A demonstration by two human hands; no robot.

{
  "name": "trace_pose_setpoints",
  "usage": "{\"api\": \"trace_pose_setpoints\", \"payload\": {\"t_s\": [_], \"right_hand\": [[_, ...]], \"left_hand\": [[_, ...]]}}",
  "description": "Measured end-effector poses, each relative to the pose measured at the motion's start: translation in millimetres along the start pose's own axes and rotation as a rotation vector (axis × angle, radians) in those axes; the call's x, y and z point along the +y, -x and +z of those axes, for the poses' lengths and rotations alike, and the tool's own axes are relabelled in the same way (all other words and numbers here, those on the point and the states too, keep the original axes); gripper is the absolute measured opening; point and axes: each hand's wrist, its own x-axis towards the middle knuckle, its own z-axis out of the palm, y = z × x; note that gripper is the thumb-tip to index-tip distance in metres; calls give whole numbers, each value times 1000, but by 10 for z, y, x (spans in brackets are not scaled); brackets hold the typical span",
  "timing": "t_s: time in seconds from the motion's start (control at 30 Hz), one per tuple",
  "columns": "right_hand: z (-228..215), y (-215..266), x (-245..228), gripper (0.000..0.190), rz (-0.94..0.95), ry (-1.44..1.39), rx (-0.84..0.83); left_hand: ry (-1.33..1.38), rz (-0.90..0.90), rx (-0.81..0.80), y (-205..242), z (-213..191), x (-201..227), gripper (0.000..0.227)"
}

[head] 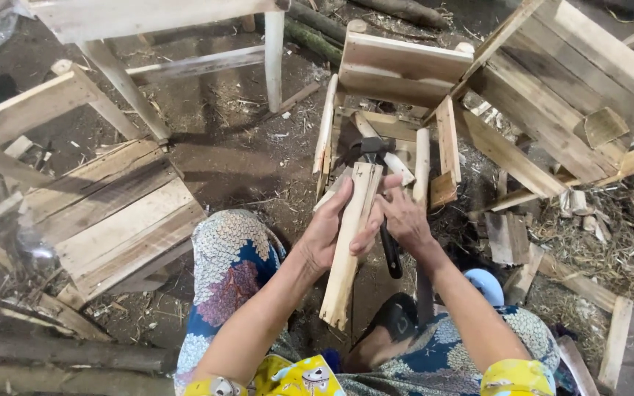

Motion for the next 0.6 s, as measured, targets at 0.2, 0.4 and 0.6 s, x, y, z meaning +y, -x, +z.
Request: {"api": "trace_pose_setpoints", "payload": {"t_s": [0.2, 0.4, 0.6], "right_hand": [[-147, -277, -5, 20, -160, 484, 145], [-281, -574, -32, 16, -293, 474, 160], [-160, -883, 195, 14, -259, 358, 293]], "left_hand": [[-10, -19, 51, 72, 171, 80, 60], [-156, 30, 58, 50, 78, 73, 63], [-368, 149, 40, -12, -52, 74, 53]]}}
